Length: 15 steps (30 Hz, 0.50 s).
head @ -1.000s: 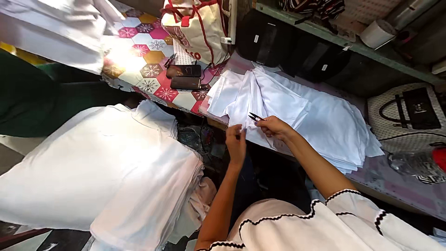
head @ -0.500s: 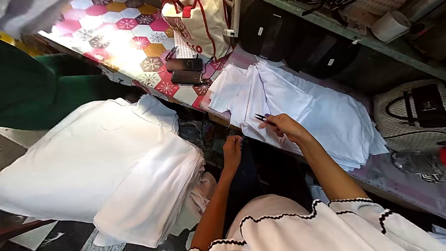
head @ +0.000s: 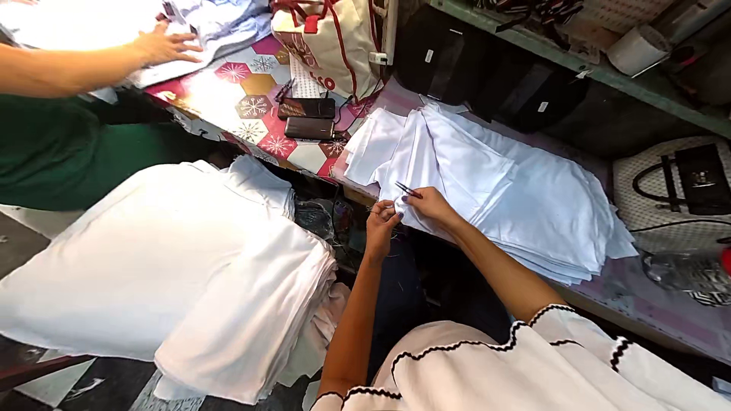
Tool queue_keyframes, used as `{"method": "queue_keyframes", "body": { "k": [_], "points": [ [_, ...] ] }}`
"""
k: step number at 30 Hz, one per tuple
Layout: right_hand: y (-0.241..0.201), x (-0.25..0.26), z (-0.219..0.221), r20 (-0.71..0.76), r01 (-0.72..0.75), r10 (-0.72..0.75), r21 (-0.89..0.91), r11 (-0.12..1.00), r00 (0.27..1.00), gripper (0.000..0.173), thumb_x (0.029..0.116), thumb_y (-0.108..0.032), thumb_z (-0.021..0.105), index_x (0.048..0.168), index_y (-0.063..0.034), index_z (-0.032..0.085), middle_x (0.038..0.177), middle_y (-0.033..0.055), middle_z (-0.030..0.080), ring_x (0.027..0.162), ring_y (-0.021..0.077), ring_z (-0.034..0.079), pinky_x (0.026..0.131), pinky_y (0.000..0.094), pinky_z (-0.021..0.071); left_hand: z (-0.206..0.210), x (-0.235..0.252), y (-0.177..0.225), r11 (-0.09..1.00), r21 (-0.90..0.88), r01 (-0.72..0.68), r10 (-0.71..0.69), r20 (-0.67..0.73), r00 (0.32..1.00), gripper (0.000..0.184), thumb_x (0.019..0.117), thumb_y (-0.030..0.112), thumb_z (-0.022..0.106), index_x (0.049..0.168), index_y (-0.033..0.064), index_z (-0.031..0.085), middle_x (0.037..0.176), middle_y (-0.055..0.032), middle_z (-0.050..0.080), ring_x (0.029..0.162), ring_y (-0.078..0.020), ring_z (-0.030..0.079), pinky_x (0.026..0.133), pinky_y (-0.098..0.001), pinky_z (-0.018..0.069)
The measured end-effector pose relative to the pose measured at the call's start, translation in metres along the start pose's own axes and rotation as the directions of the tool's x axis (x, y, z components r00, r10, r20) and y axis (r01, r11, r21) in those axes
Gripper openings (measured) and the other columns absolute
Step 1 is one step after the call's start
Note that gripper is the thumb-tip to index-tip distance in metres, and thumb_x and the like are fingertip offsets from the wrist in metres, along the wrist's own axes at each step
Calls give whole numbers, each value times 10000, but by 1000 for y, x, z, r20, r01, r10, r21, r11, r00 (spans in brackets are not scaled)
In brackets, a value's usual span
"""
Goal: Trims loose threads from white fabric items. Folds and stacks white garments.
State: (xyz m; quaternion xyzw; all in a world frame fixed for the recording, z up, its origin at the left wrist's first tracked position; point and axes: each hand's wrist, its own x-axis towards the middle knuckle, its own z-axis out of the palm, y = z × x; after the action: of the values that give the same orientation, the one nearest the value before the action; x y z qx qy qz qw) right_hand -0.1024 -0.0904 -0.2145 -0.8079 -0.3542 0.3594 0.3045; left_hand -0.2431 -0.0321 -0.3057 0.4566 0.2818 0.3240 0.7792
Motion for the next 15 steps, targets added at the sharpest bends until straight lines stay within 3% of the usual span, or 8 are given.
{"method": "queue_keyframes", "body": {
  "k": [1,2,4,6,8,10,13,15],
  "points": [
    [0,3,0,45,-75,68,168,983,997,279,1040,-220,614,865,-3,616,612,-3,458,501,67,412,499,240,383,-2,-2,-5,998,20,-61,62,-10,998,393,891,-77,671,1245,-58,503,937,-80,722,863,-126,709,844,-326,593],
    [-2,5,-2,112,-170,141,318,933,984,259,1046,-208,602,851,-39,577,560,-51,405,441,27,364,445,189,346,-2,-5,-10,981,101,-163,167,-26,986,330,897,-63,675,1202,-75,549,933,-77,730,850,-117,714,832,-313,600],
    [-6,8,-4,207,-303,230,470,829,951,239,1047,-189,588,836,-85,546,523,-82,367,402,11,325,411,164,321,1,-7,-16,850,375,-371,413,-36,910,182,916,-32,674,1082,-104,694,917,-127,753,787,-126,729,776,-290,616],
    [-7,11,-2,241,-344,254,501,794,937,250,1044,-183,584,812,-111,526,510,-89,346,392,8,305,403,162,304,2,-8,-16,701,582,-412,516,-15,856,140,935,-25,643,1004,-84,750,870,-172,752,721,-164,729,722,-293,612],
    [-4,14,1,246,-338,244,497,799,938,248,1043,-184,589,817,-109,523,509,-86,348,390,8,310,397,160,303,-3,-11,-12,672,637,-376,483,8,876,159,961,-26,599,1007,-99,732,871,-196,737,712,-194,722,708,-313,610],
    [0,15,2,238,-311,219,483,818,946,249,1052,-195,587,832,-96,529,519,-78,363,398,14,323,407,165,313,-14,-17,-5,716,637,-287,371,1,929,186,992,-12,556,1053,-121,693,899,-200,725,735,-203,718,723,-335,610],
    [3,13,4,220,-281,198,461,842,955,243,1051,-193,593,840,-87,536,525,-75,375,402,16,334,411,170,320,-38,-27,2,764,643,-59,161,-101,982,215,1030,11,495,1106,-133,635,895,-182,700,754,-184,707,742,-334,604],
    [3,13,5,211,-275,198,451,849,957,236,1048,-188,597,847,-77,541,529,-71,377,403,18,337,410,170,323,-43,-33,7,716,697,46,113,-181,977,229,1036,24,496,1144,-130,626,984,-219,693,835,-237,714,816,-379,595]
  ]
}}
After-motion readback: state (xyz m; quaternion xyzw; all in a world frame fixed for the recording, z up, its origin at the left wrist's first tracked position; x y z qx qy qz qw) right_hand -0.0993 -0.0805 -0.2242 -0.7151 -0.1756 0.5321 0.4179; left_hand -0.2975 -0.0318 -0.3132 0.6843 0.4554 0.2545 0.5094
